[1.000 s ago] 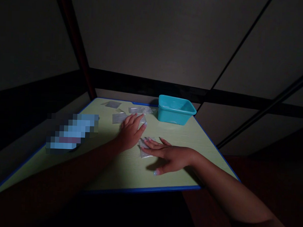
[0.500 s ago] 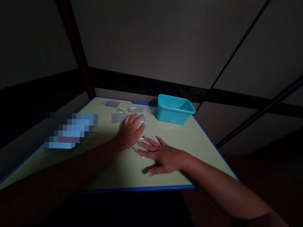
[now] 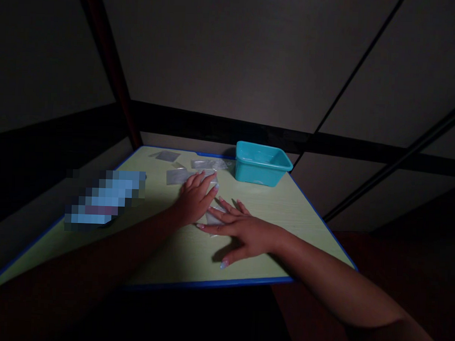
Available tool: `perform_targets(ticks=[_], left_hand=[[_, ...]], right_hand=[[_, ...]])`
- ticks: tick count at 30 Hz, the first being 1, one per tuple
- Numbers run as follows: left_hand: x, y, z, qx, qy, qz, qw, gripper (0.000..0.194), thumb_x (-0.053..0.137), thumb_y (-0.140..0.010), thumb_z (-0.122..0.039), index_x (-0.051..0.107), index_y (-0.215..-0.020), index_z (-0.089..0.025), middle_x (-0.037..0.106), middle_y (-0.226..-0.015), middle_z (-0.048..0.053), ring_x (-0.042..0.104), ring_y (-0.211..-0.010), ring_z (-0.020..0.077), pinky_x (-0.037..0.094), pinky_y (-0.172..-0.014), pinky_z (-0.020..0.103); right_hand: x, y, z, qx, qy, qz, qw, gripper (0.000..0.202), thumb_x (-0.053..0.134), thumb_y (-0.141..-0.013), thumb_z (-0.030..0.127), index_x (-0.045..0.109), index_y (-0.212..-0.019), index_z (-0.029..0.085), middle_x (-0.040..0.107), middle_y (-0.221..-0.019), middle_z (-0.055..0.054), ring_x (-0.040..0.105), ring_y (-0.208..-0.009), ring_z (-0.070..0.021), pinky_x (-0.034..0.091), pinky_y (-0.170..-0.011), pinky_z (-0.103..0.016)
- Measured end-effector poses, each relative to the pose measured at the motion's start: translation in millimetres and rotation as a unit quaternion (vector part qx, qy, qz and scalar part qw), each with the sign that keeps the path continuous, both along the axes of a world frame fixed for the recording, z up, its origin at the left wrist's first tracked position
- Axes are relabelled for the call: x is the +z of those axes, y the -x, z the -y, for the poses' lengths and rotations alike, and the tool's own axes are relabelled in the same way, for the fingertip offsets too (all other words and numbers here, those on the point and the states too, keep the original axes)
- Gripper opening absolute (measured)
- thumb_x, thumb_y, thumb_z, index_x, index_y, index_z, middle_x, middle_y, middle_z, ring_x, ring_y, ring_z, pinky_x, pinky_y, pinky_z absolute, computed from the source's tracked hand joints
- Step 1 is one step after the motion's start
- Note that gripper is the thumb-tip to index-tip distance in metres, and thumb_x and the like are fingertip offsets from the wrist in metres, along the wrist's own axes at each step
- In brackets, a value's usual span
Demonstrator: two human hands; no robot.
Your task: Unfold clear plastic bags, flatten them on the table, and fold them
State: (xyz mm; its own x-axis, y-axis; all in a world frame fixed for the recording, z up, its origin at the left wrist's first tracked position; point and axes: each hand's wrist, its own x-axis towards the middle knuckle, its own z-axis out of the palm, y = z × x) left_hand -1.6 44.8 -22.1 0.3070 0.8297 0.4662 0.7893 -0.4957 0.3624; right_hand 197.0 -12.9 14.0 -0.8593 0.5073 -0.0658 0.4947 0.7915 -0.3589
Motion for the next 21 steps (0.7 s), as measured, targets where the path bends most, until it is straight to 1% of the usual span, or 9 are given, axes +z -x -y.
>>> perform_targets(ticks=[3,7,9,10,12,14,15,18,21], left_hand=[[0.0,0,0,-0.003,0.0,0.003,1.0,0.051,0.025,-0.095,-0.041,0.041,-0.138,-0.017,0.045,-0.139,0.01,0.031,-0.131,0.0261,0.023,-0.108,0.045],[2.8,-1,1,0.002,0.006,0.002,1.0,0.052,0.026,-0.095,-0.042,0.041,-0.137,-0.017,0.044,-0.14,0.011,0.031,-0.132,0.0269,0.024,-0.108,0.047],[5.9,-2,3,0.01,0.025,-0.006,1.0,0.053,0.029,-0.094,-0.044,0.041,-0.138,-0.017,0.042,-0.141,0.013,0.03,-0.133,0.0282,0.025,-0.107,0.048],[7.7,-3,4,0.013,0.04,-0.014,0.999,0.054,0.03,-0.094,-0.045,0.041,-0.138,-0.017,0.04,-0.143,0.014,0.029,-0.134,0.0289,0.024,-0.107,0.049],[11.1,-3,8,0.008,0.076,-0.037,0.996,0.056,0.03,-0.093,-0.048,0.04,-0.139,-0.018,0.036,-0.146,0.014,0.024,-0.137,0.0298,0.023,-0.108,0.051],[13.3,-3,11,-0.022,0.107,-0.071,0.991,0.06,0.032,-0.091,-0.053,0.038,-0.141,-0.019,0.031,-0.149,0.014,0.019,-0.14,0.0307,0.02,-0.109,0.054],[13.9,-3,12,-0.043,0.117,-0.092,0.988,0.065,0.035,-0.089,-0.056,0.035,-0.142,-0.019,0.028,-0.151,0.014,0.015,-0.141,0.0313,0.018,-0.109,0.055],[15.0,0,16,-0.108,0.132,-0.164,0.972,0.087,0.052,-0.075,-0.067,0.029,-0.145,-0.021,0.016,-0.154,0.016,0.005,-0.142,0.0342,0.012,-0.108,0.059],[17.1,1,17,-0.145,0.153,-0.22,0.952,0.1,0.062,-0.064,-0.069,0.026,-0.146,-0.025,0.008,-0.155,0.017,-0.001,-0.142,0.0352,0.009,-0.107,0.062]], right_hand=[[4.0,-1,-4,0.001,-0.009,-0.023,1.0,0.079,0.063,-0.077,0.054,0.026,-0.144,0.036,0.012,-0.155,-0.004,-0.001,-0.142,-0.0323,-0.012,-0.103,-0.064],[5.0,-4,-7,0.002,0.018,-0.027,0.999,0.078,0.063,-0.079,0.051,0.027,-0.145,0.031,0.023,-0.152,-0.009,0.012,-0.141,-0.0291,-0.008,-0.105,-0.062],[5.4,-6,-10,-0.001,0.015,-0.045,0.999,0.069,0.061,-0.081,0.047,0.034,-0.142,0.029,0.032,-0.148,-0.011,0.02,-0.14,-0.0284,-0.001,-0.106,-0.061],[6.0,-8,-12,-0.006,0.003,-0.066,0.998,0.063,0.06,-0.083,0.044,0.039,-0.139,0.026,0.038,-0.146,-0.012,0.026,-0.138,-0.0278,0.005,-0.107,-0.059],[7.4,-12,-18,-0.024,-0.039,-0.127,0.991,0.046,0.057,-0.086,0.036,0.052,-0.129,0.02,0.052,-0.133,-0.015,0.042,-0.127,-0.0255,0.022,-0.105,-0.051],[7.9,-17,-25,-0.052,-0.093,-0.179,0.978,0.03,0.055,-0.087,0.028,0.061,-0.113,0.015,0.064,-0.111,-0.015,0.055,-0.107,-0.0228,0.037,-0.095,-0.041],[7.4,-19,-28,-0.069,-0.118,-0.19,0.972,0.022,0.056,-0.086,0.025,0.064,-0.104,0.014,0.066,-0.101,-0.014,0.056,-0.098,-0.0217,0.04,-0.089,-0.038],[3.8,-24,-37,-0.107,-0.145,-0.173,0.968,0.007,0.059,-0.081,0.016,0.064,-0.084,0.014,0.065,-0.081,-0.009,0.055,-0.083,-0.0192,0.041,-0.077,-0.031],[0.8,-26,-41,-0.119,-0.125,-0.151,0.973,0.005,0.061,-0.077,0.01,0.063,-0.078,0.014,0.064,-0.074,-0.006,0.054,-0.076,-0.0168,0.039,-0.07,-0.027]])
